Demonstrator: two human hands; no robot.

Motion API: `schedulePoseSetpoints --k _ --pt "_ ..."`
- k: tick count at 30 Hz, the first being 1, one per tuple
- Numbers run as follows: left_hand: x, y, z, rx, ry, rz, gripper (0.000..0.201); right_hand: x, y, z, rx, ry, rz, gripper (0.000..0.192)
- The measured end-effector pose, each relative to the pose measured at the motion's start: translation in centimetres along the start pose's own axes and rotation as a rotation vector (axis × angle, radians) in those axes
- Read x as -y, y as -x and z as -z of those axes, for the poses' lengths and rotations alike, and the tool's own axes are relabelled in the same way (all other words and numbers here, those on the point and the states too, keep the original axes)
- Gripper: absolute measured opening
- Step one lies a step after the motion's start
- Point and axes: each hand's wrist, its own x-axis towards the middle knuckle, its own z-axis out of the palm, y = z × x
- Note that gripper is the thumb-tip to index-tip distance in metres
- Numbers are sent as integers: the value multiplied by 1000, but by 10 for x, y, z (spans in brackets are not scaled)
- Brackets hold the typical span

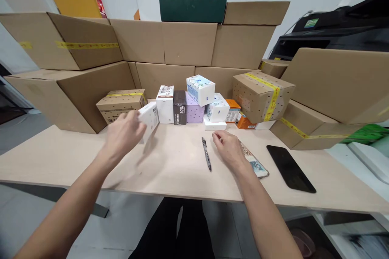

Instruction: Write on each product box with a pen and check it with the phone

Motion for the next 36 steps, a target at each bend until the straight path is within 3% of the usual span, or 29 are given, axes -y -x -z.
schedulePoseSetpoints --k 3,6,10,14,16,19,23,26,30,33,36 --pt "34 32 37 -27 270 79 38 0 1 0 132 84 4 29" --pt "55 41 47 143 650 229 38 3 3 -2 279 154 64 38" --pt "50 24 15 390 965 281 35 12 7 -6 394 254 202 44" --pt "35 2 -34 650 1114 299 28 21 10 -7 429 389 308 41" --pt "31 -7 -53 722 1135 318 24 22 9 -7 428 419 334 36" --pt "30 -15 -68 793 1124 322 18 19 9 -8 411 480 358 28" --pt "31 -20 -70 877 1141 269 29 14 10 -8 325 513 320 23" --pt "33 -19 -68 790 1236 171 45 13 12 -6 228 442 240 21" --pt "37 -12 -67 486 1212 -96 66 10 12 -6 55 163 183 18" --pt "41 -5 -65 323 995 -364 53 3 11 -10 -66 45 99 15" --pt "43 1 -61 291 859 -568 41 -3 10 -15 -165 7 4 17"
